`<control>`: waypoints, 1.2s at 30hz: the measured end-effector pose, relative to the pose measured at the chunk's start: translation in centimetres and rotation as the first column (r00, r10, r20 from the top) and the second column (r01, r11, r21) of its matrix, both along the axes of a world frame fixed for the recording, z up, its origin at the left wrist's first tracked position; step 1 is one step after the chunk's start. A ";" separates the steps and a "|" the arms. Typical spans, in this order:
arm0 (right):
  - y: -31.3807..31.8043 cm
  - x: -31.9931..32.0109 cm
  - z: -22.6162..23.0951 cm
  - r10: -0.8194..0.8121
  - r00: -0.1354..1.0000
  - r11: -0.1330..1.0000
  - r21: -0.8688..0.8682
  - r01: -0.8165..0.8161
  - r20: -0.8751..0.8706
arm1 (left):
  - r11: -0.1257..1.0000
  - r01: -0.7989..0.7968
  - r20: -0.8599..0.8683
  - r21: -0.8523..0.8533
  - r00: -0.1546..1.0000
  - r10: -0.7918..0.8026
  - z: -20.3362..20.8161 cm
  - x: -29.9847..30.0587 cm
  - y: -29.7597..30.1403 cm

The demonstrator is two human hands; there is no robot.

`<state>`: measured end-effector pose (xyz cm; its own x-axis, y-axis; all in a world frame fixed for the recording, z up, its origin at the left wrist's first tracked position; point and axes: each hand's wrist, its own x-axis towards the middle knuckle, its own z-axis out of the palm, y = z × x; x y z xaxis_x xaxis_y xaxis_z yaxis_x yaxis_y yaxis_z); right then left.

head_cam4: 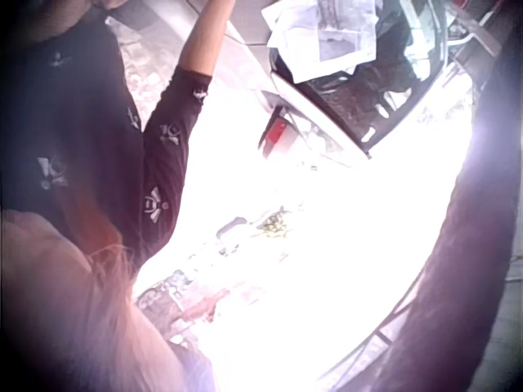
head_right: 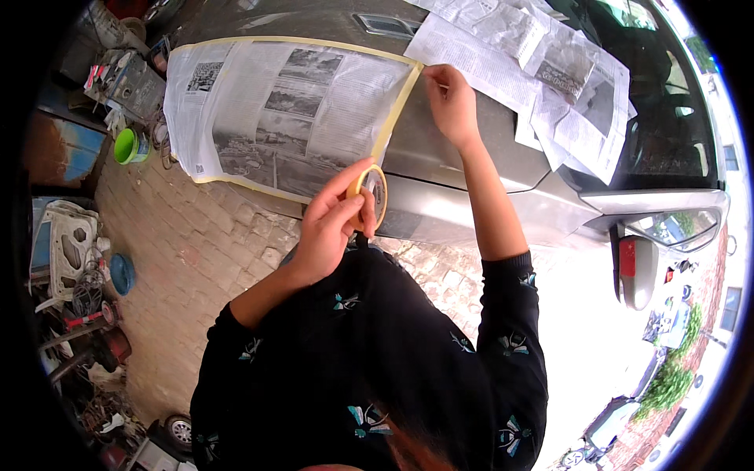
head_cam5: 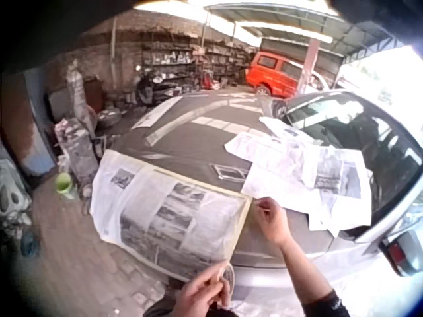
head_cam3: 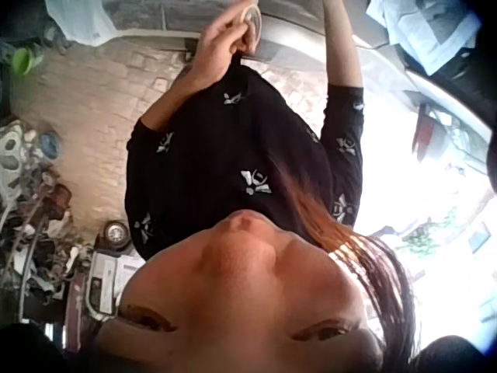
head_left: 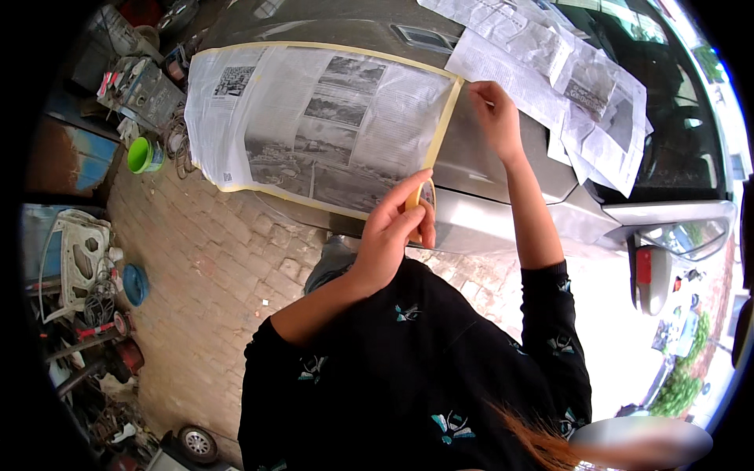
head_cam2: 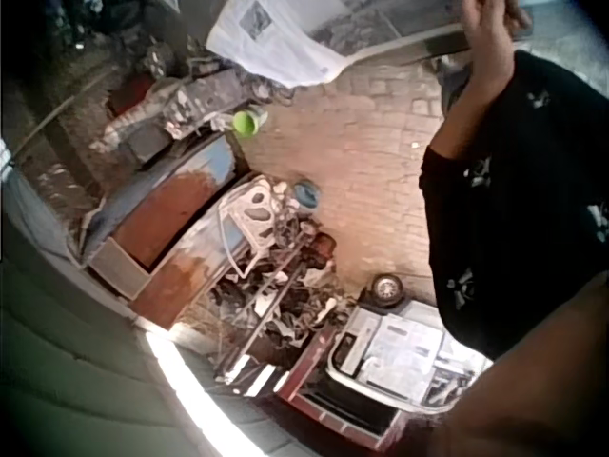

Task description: The person applies masking tape to secure newspaper sheets on the hood of a car. They smooth the tape along the edges of the paper to ensure it adheres to the vehicle's surface, preparing the area for painting or bodywork.

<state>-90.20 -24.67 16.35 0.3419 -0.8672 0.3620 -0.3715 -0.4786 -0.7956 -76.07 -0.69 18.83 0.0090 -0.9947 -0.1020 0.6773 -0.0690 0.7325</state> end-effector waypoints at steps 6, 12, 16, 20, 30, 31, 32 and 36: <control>0.8 -0.2 0.7 0.227 0.912 0.941 -0.164 -0.296 -0.342 | 1.000 0.000 0.001 -0.008 1.000 0.000 -2.1 -0.6 0.2; 0.8 -1.0 0.8 0.268 0.825 0.884 -0.214 -0.416 -0.498 | 1.000 0.022 -0.039 0.004 0.999 -0.021 -3.0 -0.4 0.2; 0.8 -0.9 1.2 0.263 0.794 0.876 -0.210 -0.435 -0.548 | 0.999 0.042 -0.084 0.025 0.996 -0.040 -2.9 -0.5 0.1; 1.2 -0.6 1.6 0.260 0.786 0.866 -0.225 -0.447 -0.561 | 0.995 0.080 -0.142 0.053 0.987 -0.072 -2.9 -0.4 0.0; 1.6 -0.7 1.1 0.217 0.755 0.859 -0.246 -0.449 -0.619 | 0.993 0.087 -0.137 0.076 0.988 -0.076 -3.6 -0.2 -0.3; 1.8 -0.7 1.1 0.220 0.753 0.862 -0.238 -0.447 -0.620 | 0.993 0.092 -0.138 0.080 0.987 -0.080 -3.5 -0.2 -0.2; 1.9 -0.6 1.2 0.220 0.753 0.864 -0.234 -0.446 -0.620 | 0.992 0.096 -0.137 0.080 0.987 -0.084 -3.2 -0.1 -0.1; 2.2 -0.6 1.3 0.217 0.746 0.864 -0.232 -0.448 -0.630 | 0.994 0.095 -0.138 0.061 0.987 -0.086 -3.1 -0.2 0.0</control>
